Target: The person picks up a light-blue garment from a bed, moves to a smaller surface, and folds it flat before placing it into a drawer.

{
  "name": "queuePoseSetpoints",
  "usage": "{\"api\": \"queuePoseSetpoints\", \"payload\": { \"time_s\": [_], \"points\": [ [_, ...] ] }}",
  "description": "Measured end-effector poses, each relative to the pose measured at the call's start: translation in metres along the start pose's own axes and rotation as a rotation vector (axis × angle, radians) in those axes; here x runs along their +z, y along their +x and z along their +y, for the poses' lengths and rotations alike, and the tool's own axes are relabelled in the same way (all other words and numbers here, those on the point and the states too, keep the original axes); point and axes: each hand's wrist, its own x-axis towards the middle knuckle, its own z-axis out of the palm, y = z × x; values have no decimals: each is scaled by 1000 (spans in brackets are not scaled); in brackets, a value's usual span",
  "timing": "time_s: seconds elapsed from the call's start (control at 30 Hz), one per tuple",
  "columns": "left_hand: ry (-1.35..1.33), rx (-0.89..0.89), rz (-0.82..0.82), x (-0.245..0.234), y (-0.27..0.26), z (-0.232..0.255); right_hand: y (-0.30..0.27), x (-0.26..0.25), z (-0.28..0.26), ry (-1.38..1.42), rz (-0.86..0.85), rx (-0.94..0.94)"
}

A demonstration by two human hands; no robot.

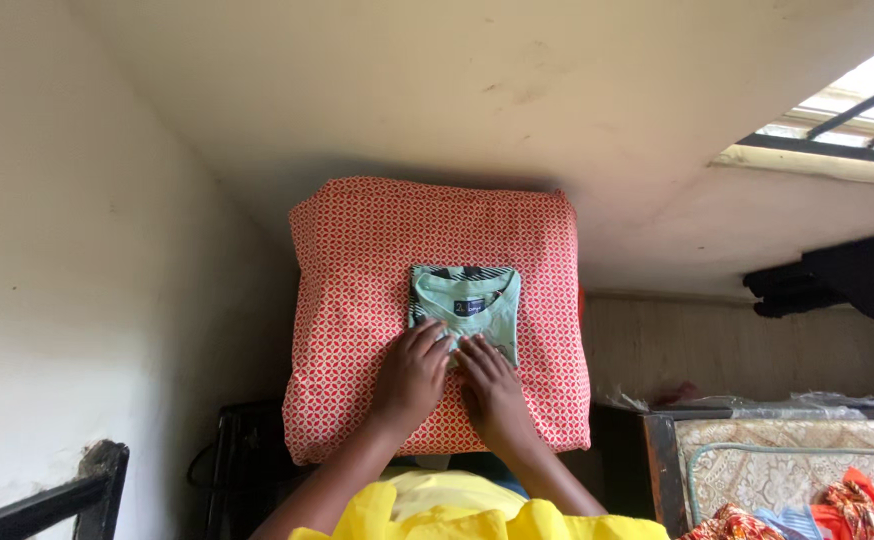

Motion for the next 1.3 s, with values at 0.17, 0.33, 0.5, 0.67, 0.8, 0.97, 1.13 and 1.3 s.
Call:
{"api": "queuePoseSetpoints", "payload": {
  "time_s": [0.17,0.33,0.5,0.67,0.8,0.97,1.13,1.3],
  "points": [
    [254,-162,89,-18,-10,-13,7,-15,3,-122,278,243],
    [322,-114,96,-26,13,-18,28,-25,26,113,214,834],
    [317,-261,-126,-28,54,-23,45,-18,37,38,215,926],
    [-10,-329,-2,6,55,-37,54,-20,43,98,150,1113],
    [-431,-726,-99,29,59,-60,48,-17,51,418,206,1229],
    [-1082,-977,-39,12,55,-57,50,-18,39,764,40,1413],
    [-1287,-821,-113,-26,53,-36,50,-19,16,1114,73,1297],
    [-1591,-740,-362,-46,40,-25,24,-38,-4,1231,118,1197]
  ]
}}
